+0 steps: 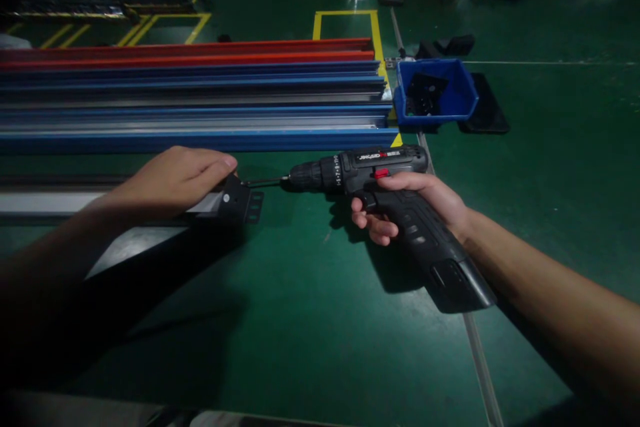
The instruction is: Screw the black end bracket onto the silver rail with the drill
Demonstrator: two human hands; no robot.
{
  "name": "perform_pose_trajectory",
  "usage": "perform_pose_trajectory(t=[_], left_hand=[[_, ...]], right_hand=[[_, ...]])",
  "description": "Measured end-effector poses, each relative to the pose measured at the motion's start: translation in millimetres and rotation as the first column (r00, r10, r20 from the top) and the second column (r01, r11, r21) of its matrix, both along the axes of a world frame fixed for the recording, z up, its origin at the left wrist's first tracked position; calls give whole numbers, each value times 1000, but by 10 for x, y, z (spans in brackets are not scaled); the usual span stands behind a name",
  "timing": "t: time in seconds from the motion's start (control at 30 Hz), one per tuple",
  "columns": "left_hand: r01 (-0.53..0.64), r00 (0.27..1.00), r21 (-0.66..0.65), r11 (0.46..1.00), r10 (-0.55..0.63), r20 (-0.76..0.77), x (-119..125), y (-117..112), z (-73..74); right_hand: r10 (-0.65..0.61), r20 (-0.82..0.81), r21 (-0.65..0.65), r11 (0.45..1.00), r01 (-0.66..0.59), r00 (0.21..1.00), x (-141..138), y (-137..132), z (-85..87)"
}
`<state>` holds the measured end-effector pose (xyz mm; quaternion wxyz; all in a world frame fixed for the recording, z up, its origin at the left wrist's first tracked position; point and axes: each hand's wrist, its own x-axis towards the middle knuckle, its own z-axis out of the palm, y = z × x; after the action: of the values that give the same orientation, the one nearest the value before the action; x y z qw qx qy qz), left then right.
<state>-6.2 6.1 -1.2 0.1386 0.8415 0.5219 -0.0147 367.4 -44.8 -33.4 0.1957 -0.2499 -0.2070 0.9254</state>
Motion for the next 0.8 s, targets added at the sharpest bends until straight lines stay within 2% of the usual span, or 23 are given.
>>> perform_pose_trajectory(t=[0.8], left_hand=[[7,1000,6,1000,-7,-7,-33,34,-62]], right_hand=[[-11,-66,13,1000,12,998,-2,-16,-53]])
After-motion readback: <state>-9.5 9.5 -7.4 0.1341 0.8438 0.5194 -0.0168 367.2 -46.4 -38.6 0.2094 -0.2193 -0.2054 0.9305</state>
